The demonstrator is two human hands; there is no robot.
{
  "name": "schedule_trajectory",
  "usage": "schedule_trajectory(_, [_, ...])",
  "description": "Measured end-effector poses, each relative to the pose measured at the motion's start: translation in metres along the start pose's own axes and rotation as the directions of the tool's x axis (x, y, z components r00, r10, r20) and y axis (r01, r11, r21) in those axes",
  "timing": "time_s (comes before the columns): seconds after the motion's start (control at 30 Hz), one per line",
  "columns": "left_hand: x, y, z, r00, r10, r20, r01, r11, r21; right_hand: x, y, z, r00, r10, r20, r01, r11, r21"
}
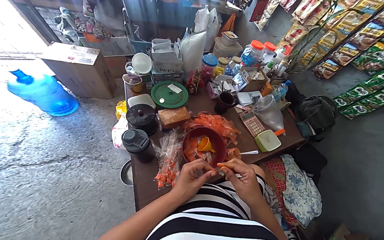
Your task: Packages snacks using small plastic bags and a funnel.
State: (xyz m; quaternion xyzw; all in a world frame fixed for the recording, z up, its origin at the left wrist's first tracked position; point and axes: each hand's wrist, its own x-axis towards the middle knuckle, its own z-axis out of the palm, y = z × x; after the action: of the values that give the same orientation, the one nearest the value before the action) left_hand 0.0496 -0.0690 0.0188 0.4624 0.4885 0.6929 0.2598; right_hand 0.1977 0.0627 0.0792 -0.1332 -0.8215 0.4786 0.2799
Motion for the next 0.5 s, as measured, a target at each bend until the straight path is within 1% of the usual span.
schedule_trajectory(0.17, [0.0013, 0.0041, -0.0028, 1.000, 0.006, 0.013, -0.007, 0.999, 0.034, 0.0032, -0.0019, -0.0006, 0.999, -0.026, 0.021, 0.026, 0.999, 0.018])
schedule_trajectory(0.3, [0.0006, 0.0030, -0.0030, 1.000, 0.010, 0.025, -0.011, 0.999, 0.032, 0.0031, 0.0014, 0.0010, 0.997, -0.068, -0.023, 0.068, 0.998, -0.001])
schedule_trajectory(0.43, [0.0010, 0.0031, -0.0022, 0.999, 0.011, 0.046, -0.013, 0.998, 0.054, 0.0005, 0.0061, 0.0059, 0.996, -0.040, -0.081, 0.044, 0.998, 0.046])
schedule_trajectory(0.5, [0.0014, 0.0039, -0.0014, 0.999, 0.005, 0.052, -0.008, 0.998, 0.060, -0.0006, 0.0062, 0.0070, 0.996, -0.023, -0.084, 0.025, 0.999, 0.023])
